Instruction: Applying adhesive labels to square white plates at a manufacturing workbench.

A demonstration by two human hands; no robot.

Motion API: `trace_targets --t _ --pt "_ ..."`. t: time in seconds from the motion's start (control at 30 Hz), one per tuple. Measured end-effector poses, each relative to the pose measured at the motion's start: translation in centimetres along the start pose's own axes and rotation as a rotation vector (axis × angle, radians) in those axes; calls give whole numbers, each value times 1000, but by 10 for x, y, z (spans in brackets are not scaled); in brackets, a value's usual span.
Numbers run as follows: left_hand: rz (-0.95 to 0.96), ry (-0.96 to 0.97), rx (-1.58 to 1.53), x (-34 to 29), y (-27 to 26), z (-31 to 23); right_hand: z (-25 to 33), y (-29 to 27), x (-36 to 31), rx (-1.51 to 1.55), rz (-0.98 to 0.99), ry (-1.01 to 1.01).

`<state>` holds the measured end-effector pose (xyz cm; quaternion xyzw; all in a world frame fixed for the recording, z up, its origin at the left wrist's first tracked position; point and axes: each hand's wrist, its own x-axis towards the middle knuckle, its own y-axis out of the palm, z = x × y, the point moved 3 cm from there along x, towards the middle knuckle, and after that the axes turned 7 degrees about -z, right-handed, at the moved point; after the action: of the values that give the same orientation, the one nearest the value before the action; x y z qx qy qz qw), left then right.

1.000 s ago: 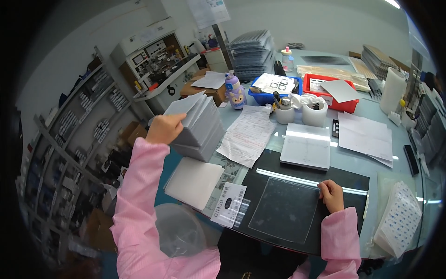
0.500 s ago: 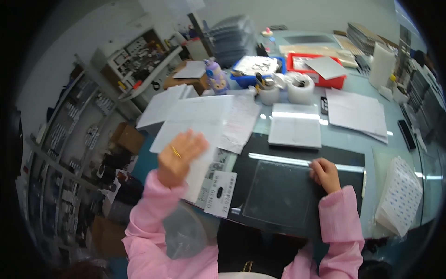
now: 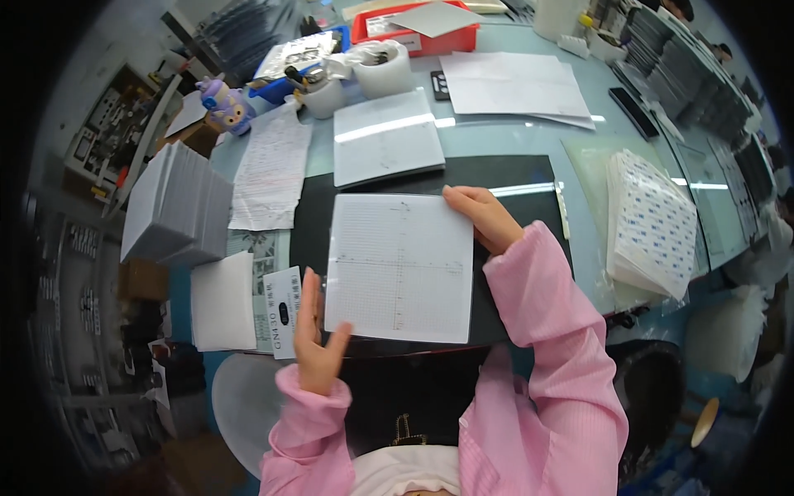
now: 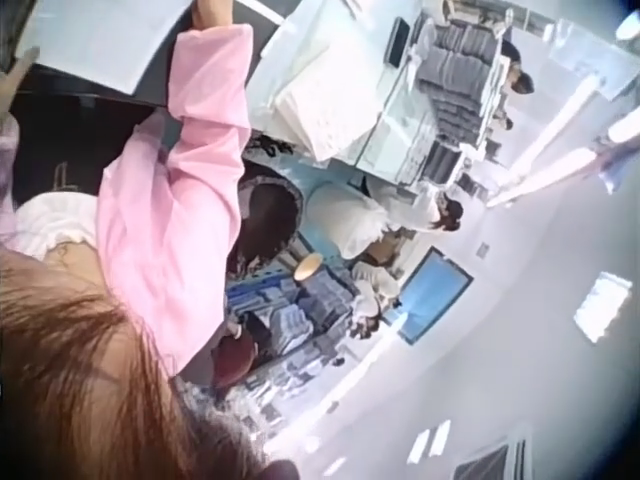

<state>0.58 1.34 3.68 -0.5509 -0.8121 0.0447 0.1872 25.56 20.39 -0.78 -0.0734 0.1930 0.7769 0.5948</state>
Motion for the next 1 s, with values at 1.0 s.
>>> trace_targets --t 1.0 --pt "276 -629 -606 -18 -10 39 -7 3 3 -257 58 15"
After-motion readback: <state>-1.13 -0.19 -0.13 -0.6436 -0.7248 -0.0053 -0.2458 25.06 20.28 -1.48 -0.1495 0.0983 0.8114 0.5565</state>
